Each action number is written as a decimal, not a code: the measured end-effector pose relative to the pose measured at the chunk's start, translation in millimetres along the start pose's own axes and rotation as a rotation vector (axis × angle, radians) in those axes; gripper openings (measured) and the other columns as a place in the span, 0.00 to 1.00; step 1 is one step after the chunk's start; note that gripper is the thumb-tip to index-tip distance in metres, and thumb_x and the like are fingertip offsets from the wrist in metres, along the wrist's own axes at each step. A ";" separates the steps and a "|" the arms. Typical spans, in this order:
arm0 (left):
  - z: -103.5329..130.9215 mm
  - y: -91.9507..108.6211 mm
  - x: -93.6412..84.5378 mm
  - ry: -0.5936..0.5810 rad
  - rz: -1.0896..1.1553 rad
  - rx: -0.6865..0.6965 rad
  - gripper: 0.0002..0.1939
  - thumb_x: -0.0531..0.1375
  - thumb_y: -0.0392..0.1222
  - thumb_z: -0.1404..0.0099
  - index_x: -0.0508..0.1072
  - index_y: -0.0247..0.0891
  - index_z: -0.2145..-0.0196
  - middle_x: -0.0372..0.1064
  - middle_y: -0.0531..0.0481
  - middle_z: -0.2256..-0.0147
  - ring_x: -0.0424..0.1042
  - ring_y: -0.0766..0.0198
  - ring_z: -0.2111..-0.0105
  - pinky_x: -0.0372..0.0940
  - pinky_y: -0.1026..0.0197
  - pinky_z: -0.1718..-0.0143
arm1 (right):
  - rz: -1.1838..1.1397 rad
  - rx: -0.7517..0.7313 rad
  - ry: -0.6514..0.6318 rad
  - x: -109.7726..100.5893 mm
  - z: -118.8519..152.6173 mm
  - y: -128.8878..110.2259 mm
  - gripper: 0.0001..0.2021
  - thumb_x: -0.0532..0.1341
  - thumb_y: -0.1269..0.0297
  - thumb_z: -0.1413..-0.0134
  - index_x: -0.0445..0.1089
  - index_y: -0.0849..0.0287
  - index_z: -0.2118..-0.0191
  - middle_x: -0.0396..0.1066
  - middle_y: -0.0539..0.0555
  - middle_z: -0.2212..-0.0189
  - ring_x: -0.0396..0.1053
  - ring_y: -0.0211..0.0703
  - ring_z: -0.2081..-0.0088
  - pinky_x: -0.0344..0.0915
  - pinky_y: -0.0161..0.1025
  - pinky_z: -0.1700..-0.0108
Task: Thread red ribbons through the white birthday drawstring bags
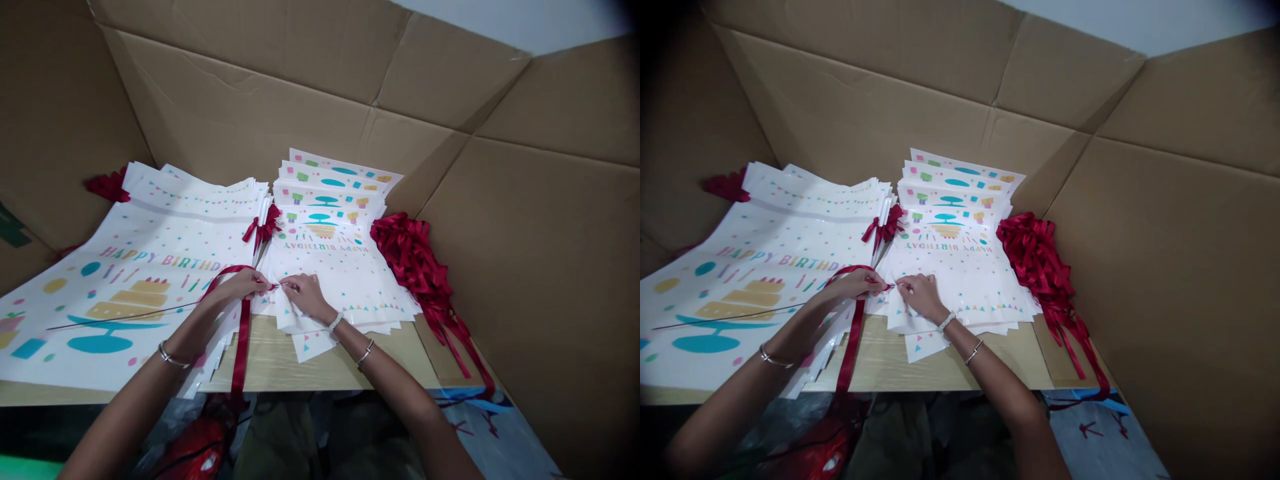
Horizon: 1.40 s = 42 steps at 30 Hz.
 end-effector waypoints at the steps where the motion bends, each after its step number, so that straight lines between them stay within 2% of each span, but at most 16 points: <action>1: -1.3 -2.5 -1.6 -0.024 -0.011 -0.010 0.14 0.65 0.51 0.49 0.73 0.35 0.74 0.66 0.49 0.77 0.56 0.70 0.82 0.48 0.65 0.81 | 0.022 -0.006 -0.002 1.6 0.8 -2.7 0.10 0.61 0.65 0.32 0.79 0.52 0.51 0.79 0.49 0.61 0.70 0.42 0.54 0.49 0.43 0.46; 4: -6.4 -12.2 -6.0 -0.046 -0.042 -0.023 0.14 0.65 0.50 0.50 0.74 0.35 0.74 0.66 0.49 0.77 0.56 0.69 0.82 0.49 0.64 0.81 | 0.092 -0.034 -0.003 6.6 3.4 -9.3 0.10 0.61 0.64 0.32 0.77 0.54 0.50 0.78 0.50 0.61 0.69 0.42 0.54 0.50 0.42 0.48; 9: -12.4 -23.3 -4.8 0.008 -0.081 0.002 0.16 0.66 0.52 0.49 0.76 0.35 0.71 0.68 0.49 0.77 0.58 0.68 0.81 0.51 0.64 0.81 | 0.174 -0.092 0.018 12.5 8.1 -6.8 0.11 0.59 0.61 0.30 0.76 0.53 0.48 0.76 0.51 0.57 0.67 0.43 0.52 0.51 0.43 0.49; 12: -11.8 -19.6 2.7 0.049 -0.104 0.028 0.18 0.67 0.55 0.49 0.74 0.35 0.72 0.70 0.48 0.76 0.60 0.67 0.80 0.52 0.64 0.81 | 0.225 -0.132 0.027 13.9 11.8 -2.2 0.13 0.58 0.62 0.28 0.75 0.51 0.45 0.74 0.52 0.54 0.65 0.44 0.50 0.53 0.43 0.49; 17: -8.0 -9.8 14.5 0.082 -0.094 -0.026 0.19 0.66 0.56 0.49 0.72 0.36 0.73 0.69 0.48 0.78 0.59 0.68 0.82 0.52 0.64 0.81 | 0.394 -0.196 0.059 16.9 23.9 -3.1 0.16 0.55 0.62 0.27 0.72 0.51 0.40 0.70 0.57 0.52 0.61 0.47 0.51 0.56 0.44 0.51; 19: -5.3 -5.3 16.0 0.058 -0.098 -0.038 0.19 0.65 0.56 0.49 0.71 0.37 0.73 0.71 0.47 0.77 0.60 0.68 0.82 0.52 0.64 0.81 | 0.488 -0.227 0.092 19.3 30.3 -4.8 0.19 0.54 0.61 0.27 0.69 0.53 0.36 0.68 0.59 0.50 0.60 0.49 0.51 0.57 0.45 0.52; 23: 2.5 1.9 14.1 0.002 -0.083 -0.134 0.23 0.66 0.59 0.50 0.71 0.36 0.68 0.77 0.42 0.69 0.72 0.61 0.76 0.60 0.65 0.79 | 0.584 -0.255 0.125 24.6 38.0 -5.1 0.20 0.53 0.60 0.26 0.65 0.55 0.34 0.67 0.60 0.47 0.59 0.49 0.51 0.57 0.47 0.52; 25: 6.1 4.3 11.6 -0.017 -0.061 -0.170 0.26 0.66 0.61 0.51 0.70 0.36 0.66 0.78 0.41 0.66 0.76 0.58 0.73 0.62 0.64 0.77 | 0.595 -0.251 0.130 25.8 38.5 -4.4 0.20 0.52 0.60 0.26 0.64 0.54 0.34 0.66 0.60 0.47 0.59 0.49 0.51 0.57 0.47 0.52; 29: 10.7 6.6 3.7 -0.051 -0.036 -0.211 0.28 0.68 0.63 0.53 0.69 0.36 0.67 0.78 0.40 0.68 0.77 0.55 0.72 0.65 0.63 0.75 | 0.596 -0.239 0.134 25.2 38.0 -4.7 0.20 0.51 0.59 0.25 0.64 0.54 0.34 0.66 0.60 0.46 0.59 0.49 0.51 0.57 0.46 0.52; 35: 16.4 4.0 -13.0 -0.152 -0.048 -0.256 0.25 0.70 0.63 0.53 0.71 0.38 0.72 0.76 0.39 0.71 0.77 0.47 0.68 0.68 0.58 0.71 | 0.552 -0.214 0.114 25.0 39.4 -4.7 0.21 0.49 0.59 0.25 0.62 0.54 0.33 0.66 0.60 0.45 0.59 0.49 0.49 0.57 0.47 0.50; 38: 14.9 -7.6 -20.9 -0.154 -0.010 -0.204 0.26 0.72 0.62 0.53 0.72 0.38 0.71 0.76 0.39 0.70 0.77 0.50 0.67 0.70 0.58 0.68 | 0.543 -0.211 0.108 25.7 39.3 -3.8 0.21 0.50 0.60 0.25 0.62 0.54 0.32 0.66 0.61 0.45 0.59 0.50 0.49 0.57 0.47 0.50; 42: 6.1 -25.2 -27.3 -0.120 0.000 0.009 0.27 0.69 0.65 0.47 0.69 0.37 0.72 0.72 0.45 0.74 0.72 0.61 0.73 0.67 0.62 0.70 | 0.498 -0.202 0.117 23.4 38.7 -3.2 0.21 0.52 0.58 0.26 0.63 0.51 0.32 0.65 0.59 0.43 0.59 0.50 0.48 0.57 0.47 0.49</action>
Point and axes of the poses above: each hand's wrist, its own z-axis away from the middle knuckle, its own x-axis out of the palm, y = z × x, the point moved 3 cm from there along -z, towards the middle knuckle
